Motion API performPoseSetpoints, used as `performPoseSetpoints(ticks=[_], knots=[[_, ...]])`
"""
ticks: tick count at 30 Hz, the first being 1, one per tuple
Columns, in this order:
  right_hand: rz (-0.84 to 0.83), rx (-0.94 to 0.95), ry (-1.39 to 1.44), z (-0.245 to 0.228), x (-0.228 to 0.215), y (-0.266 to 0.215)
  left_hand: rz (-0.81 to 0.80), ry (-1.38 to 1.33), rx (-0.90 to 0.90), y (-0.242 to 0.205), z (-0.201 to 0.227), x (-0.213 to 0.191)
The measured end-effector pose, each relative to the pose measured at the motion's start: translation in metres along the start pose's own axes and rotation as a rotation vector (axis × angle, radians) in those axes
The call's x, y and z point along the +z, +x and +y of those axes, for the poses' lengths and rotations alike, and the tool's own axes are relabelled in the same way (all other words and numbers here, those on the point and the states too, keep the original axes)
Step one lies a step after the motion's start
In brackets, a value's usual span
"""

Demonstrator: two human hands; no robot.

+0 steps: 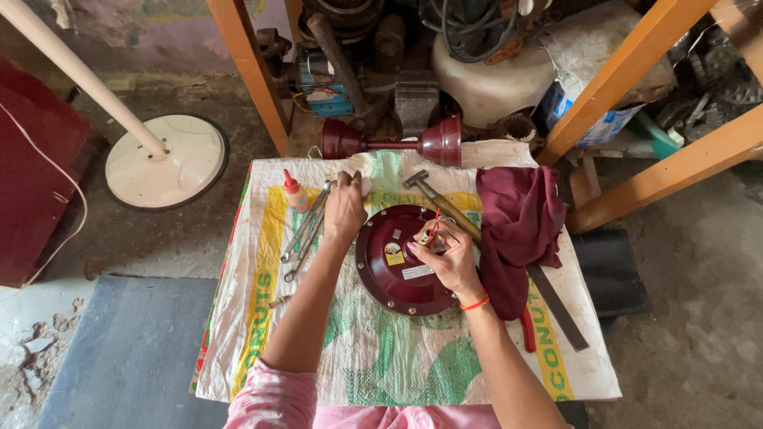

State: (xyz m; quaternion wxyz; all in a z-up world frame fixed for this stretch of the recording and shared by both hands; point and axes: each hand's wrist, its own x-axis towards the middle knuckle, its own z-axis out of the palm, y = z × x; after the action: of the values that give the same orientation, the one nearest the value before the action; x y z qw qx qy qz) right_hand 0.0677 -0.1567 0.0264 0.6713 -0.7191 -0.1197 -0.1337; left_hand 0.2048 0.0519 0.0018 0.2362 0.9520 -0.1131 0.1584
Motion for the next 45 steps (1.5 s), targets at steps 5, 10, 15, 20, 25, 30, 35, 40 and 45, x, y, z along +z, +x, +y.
performPoseSetpoints(ticks=[5, 10, 15, 20, 25, 30, 35, 40, 45], knots=[[0.002, -0.011, -0.001, 0.002, -0.001, 0.0, 0.144, -0.106, -0.012, -0.042, 0.002, -0.033], [0.015, 0.007, -0.022, 0.0, -0.001, 0.0, 0.154, -0.018, 0.024, -0.111, -0.003, -0.054], [-0.016, -0.049, -0.034, 0.002, -0.002, 0.0, 0.057, 0.024, -0.117, -0.172, 0.001, -0.052], [-0.005, 0.04, 0.076, 0.012, -0.008, -0.001, 0.15, 0.167, -0.185, -0.187, 0.01, -0.052], [-0.026, 0.032, 0.328, 0.023, -0.014, 0.004, 0.305, 0.109, -0.161, -0.182, 0.043, -0.053], [0.008, 0.037, 0.344, 0.028, -0.014, 0.002, 0.41, -0.476, -0.135, -0.186, 0.091, -0.035], [0.045, 0.048, 0.368, 0.019, -0.013, -0.002, 0.45, -0.524, -0.321, -0.17, 0.112, -0.018], [0.103, 0.033, 0.458, 0.011, -0.003, -0.001, 0.306, -0.548, -0.271, -0.149, 0.081, -0.028], [0.077, 0.004, 0.368, -0.003, 0.008, 0.005, 0.193, -0.424, -0.175, -0.117, 0.064, -0.037]])
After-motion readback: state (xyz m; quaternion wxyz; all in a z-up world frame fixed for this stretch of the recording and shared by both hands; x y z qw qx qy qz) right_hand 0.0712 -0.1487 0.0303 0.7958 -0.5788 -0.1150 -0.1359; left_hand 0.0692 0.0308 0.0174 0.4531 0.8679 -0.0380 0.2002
